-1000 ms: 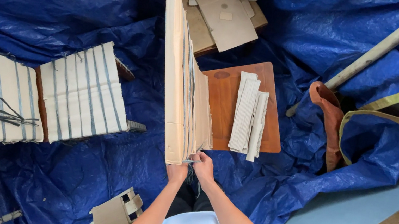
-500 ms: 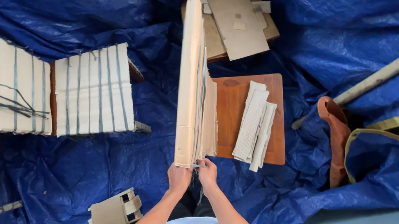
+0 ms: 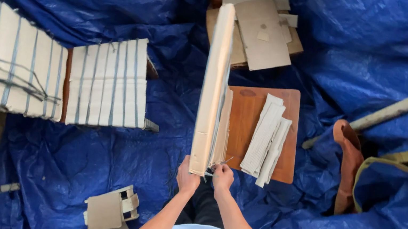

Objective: Secure bundles of cardboard using plastic strapping and manual tying.

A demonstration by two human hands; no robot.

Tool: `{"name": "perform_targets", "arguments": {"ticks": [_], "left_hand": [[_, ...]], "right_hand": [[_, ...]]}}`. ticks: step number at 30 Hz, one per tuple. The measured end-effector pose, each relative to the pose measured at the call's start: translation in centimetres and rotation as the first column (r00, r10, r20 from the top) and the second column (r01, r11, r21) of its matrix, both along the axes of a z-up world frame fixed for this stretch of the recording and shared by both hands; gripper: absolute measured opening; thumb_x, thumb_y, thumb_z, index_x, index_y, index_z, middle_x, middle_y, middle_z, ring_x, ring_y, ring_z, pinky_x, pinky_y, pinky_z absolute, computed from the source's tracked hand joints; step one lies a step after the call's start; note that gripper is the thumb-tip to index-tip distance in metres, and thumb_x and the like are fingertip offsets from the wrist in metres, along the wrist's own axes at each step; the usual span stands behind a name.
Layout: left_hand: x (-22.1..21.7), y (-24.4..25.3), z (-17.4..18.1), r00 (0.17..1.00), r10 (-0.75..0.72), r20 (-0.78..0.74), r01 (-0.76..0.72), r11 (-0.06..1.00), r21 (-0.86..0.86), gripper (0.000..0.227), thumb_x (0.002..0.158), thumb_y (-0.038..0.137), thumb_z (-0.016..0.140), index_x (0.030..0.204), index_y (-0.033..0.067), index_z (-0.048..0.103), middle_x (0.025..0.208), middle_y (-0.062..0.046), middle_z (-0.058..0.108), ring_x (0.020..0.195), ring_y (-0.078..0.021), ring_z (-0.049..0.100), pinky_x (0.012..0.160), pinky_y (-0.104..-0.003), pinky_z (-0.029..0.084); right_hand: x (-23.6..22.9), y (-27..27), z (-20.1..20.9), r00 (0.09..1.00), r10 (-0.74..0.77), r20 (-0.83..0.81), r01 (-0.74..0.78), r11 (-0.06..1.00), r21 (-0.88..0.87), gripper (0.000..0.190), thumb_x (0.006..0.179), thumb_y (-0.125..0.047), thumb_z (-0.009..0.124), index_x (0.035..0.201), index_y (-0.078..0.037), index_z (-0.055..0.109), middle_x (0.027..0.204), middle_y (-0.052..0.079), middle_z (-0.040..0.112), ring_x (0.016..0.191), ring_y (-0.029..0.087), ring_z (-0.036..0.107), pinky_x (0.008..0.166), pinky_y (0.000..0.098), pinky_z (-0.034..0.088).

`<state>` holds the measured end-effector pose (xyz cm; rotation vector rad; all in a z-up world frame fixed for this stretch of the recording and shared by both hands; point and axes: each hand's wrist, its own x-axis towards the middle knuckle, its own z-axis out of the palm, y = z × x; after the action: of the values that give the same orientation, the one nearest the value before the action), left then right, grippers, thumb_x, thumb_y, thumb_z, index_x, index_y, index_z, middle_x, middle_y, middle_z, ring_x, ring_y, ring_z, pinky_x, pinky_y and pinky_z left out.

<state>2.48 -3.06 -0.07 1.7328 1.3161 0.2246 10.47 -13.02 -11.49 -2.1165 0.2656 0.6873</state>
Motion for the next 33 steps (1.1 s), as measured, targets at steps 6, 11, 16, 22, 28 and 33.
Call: {"name": "perform_targets", "arguments": {"ticks": [6, 11, 16, 22, 28, 33], "left_hand": [[-0.3, 0.8, -3.7, 0.998, 0.021, 0.060, -0.021, 1.000, 0.007, 0.022, 0.080, 0.013, 0.072, 0.100, 0.0084, 0.065, 0.091, -0.014, 0.077, 0.092, -0.0356, 0.072, 0.077, -0.046, 0.055], [-1.4, 1.4, -6.4, 0.974, 0.042, 0.222, -0.024, 0.996, -0.081, 0.010, 0.089, 0.011, 0.067, 0.097, 0.0063, 0.069, 0.089, -0.011, 0.077, 0.085, -0.0252, 0.076, 0.076, -0.039, 0.059], [-4.5, 0.6, -7.1, 0.967, 0.118, 0.226, -0.059, 0.966, -0.253, 0.011, 0.090, 0.015, 0.067, 0.095, 0.0047, 0.069, 0.083, -0.011, 0.076, 0.079, -0.0246, 0.077, 0.075, -0.038, 0.060], [-11.2, -2.5, -11.2, 0.986, 0.138, 0.093, -0.126, 0.984, -0.128, 0.013, 0.089, 0.021, 0.065, 0.089, 0.0097, 0.071, 0.090, -0.013, 0.077, 0.089, -0.0315, 0.075, 0.078, -0.041, 0.058], [-17.1, -5.8, -17.0, 0.960, 0.195, -0.202, -0.237, 0.947, -0.215, 0.012, 0.086, 0.021, 0.066, 0.084, 0.0132, 0.075, 0.093, -0.016, 0.076, 0.097, -0.0359, 0.073, 0.086, -0.045, 0.057], [-18.2, -5.2, -19.9, 0.909, 0.351, -0.226, -0.386, 0.912, -0.135, 0.009, 0.080, 0.020, 0.070, 0.081, 0.0146, 0.077, 0.089, -0.013, 0.078, 0.092, -0.0338, 0.074, 0.084, -0.043, 0.059]], "right_hand": [[0.6, -1.5, -0.2, 0.995, 0.069, -0.079, -0.064, 0.996, 0.064, 0.033, 0.097, -0.030, 0.063, 0.087, -0.001, 0.075, 0.070, 0.011, 0.069, 0.060, 0.017, 0.063, 0.053, 0.0316, 0.047], [1.3, -4.8, 0.0, 0.959, 0.126, -0.256, -0.083, 0.982, 0.170, 0.029, 0.099, -0.032, 0.058, 0.100, -0.008, 0.074, 0.078, 0.003, 0.070, 0.057, 0.011, 0.057, 0.046, 0.0277, 0.040], [0.2, -7.9, -4.4, 0.937, 0.227, -0.266, -0.188, 0.968, 0.163, 0.034, 0.102, -0.031, 0.054, 0.098, -0.003, 0.072, 0.083, 0.005, 0.073, 0.055, 0.010, 0.058, 0.043, 0.0282, 0.041], [-2.0, -7.7, -8.1, 0.852, 0.470, -0.231, -0.450, 0.883, 0.134, 0.035, 0.102, -0.031, 0.055, 0.093, -0.003, 0.074, 0.079, 0.008, 0.076, 0.053, 0.015, 0.063, 0.040, 0.0314, 0.045], [-6.2, -1.4, -0.1, 0.635, 0.703, -0.319, -0.692, 0.702, 0.169, 0.017, 0.095, -0.017, 0.059, 0.096, -0.009, 0.073, 0.082, 0.006, 0.078, 0.059, 0.014, 0.069, 0.046, 0.0310, 0.051], [-7.4, 4.7, 10.5, 0.389, 0.921, -0.005, -0.815, 0.347, 0.463, 0.011, 0.096, -0.011, 0.058, 0.096, -0.004, 0.067, 0.079, 0.002, 0.075, 0.063, 0.007, 0.068, 0.059, 0.0260, 0.057]]}}
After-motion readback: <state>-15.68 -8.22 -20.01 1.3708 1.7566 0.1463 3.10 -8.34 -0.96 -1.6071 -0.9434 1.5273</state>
